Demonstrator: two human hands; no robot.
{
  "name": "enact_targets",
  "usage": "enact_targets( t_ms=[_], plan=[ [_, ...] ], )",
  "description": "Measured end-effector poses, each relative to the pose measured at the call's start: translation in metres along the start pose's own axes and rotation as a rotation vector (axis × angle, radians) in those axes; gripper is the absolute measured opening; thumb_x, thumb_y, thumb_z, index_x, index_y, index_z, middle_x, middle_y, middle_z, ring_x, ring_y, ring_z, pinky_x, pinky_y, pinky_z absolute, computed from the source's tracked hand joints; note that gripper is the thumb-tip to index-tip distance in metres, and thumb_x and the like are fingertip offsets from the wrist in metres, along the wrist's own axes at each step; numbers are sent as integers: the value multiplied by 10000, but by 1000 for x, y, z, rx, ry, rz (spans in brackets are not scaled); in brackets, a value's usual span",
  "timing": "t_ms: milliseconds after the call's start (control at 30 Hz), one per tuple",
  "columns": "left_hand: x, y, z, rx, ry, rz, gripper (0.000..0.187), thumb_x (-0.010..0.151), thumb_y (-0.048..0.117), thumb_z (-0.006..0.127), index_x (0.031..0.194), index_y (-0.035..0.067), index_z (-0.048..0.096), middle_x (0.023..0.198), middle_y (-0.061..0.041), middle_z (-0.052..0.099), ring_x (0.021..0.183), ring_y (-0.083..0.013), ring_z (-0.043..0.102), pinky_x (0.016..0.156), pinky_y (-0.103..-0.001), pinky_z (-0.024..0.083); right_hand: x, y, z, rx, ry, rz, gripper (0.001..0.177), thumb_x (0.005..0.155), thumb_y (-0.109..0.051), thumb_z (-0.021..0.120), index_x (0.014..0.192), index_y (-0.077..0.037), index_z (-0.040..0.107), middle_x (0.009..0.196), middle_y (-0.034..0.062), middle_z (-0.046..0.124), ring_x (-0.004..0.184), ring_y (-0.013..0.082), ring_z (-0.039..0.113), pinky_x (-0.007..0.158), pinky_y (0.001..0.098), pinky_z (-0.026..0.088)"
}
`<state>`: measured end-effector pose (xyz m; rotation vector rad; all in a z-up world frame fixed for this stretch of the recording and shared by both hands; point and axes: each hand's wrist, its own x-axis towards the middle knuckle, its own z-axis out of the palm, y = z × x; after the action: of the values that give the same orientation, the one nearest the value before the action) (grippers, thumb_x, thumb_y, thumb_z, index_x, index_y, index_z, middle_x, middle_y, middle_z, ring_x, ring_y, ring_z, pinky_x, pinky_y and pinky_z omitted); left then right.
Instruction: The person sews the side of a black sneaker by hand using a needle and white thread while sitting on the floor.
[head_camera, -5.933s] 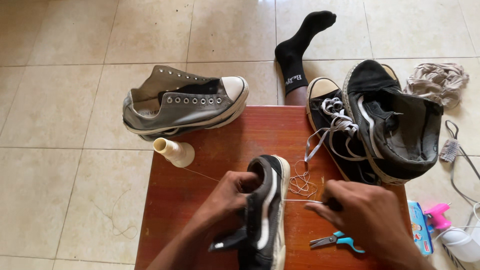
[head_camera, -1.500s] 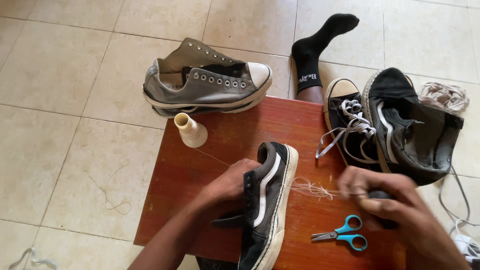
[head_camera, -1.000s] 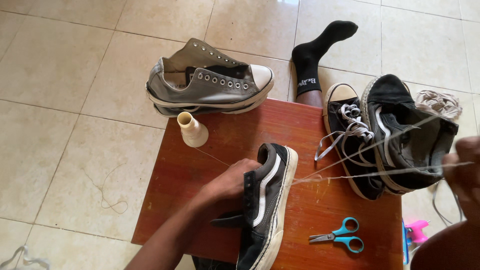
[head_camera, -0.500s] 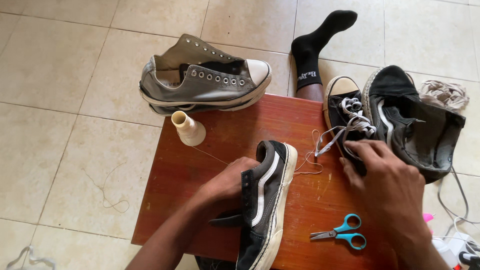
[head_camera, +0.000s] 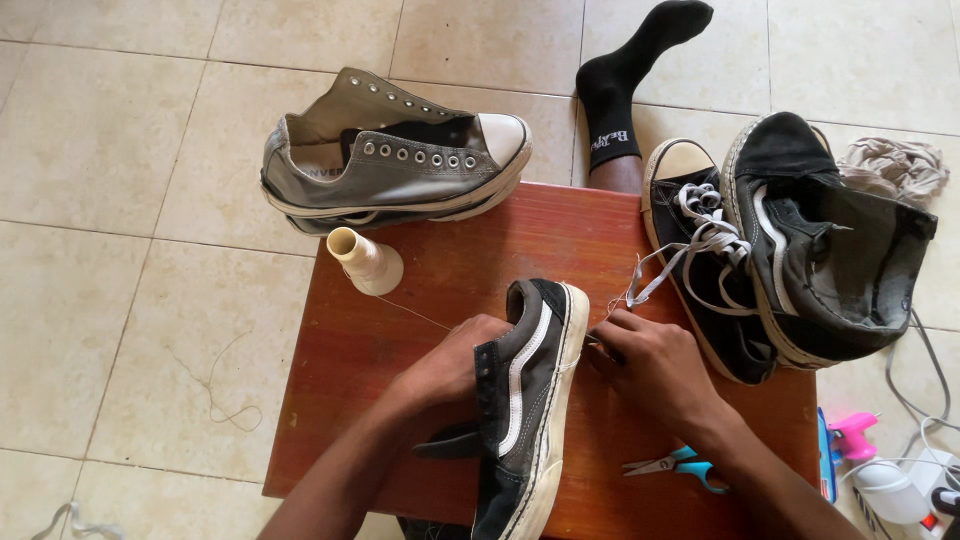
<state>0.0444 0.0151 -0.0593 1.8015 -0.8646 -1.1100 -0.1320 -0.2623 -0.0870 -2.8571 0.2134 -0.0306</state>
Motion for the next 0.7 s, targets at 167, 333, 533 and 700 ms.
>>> enact_targets(
  t_ms=[167, 333, 533, 700],
  plan=[
    [1, -2, 2, -59, 0, -20, 345, 1087, 156, 801, 758, 147, 695, 647, -90, 690, 650, -326, 694, 651, -484, 593, -5, -11, -80, 300, -29, 38, 145, 1001, -290, 855, 1144, -285, 827, 917, 55, 854, 823, 385, 896, 718, 567, 691],
    [-6, 8, 0, -67, 6, -58, 346, 1085, 136, 807, 754, 138, 707, 647, -63, 658, 636, -313, 667, 649, -451, 588, -28, -21, -137, 1131, 221, 286, 103, 1080, -71, 738, 1145, -38, 810, 539, 176, 688, 309, 191, 539, 356, 314, 445],
    [-9, 15, 0, 2, -3, -5, 326, 1038, 142, 792, 735, 105, 681, 640, -151, 691, 661, -365, 699, 642, -557, 579, -13, -40, -123, 1094, 407, 296, 184, 1156, -42, 664, 1274, -47, 805, 758, 199, 796, 376, 113, 484, 413, 255, 364],
    [-4, 4, 1, -26, 22, -4, 320, 1009, 169, 810, 731, 126, 658, 632, -114, 680, 685, -288, 666, 640, -514, 576, -8, -30, -92, 335, 430, 99, 302, 1063, -219, 966, 1362, -259, 957, 990, -60, 877, 827, 181, 819, 800, 359, 642]
  ],
)
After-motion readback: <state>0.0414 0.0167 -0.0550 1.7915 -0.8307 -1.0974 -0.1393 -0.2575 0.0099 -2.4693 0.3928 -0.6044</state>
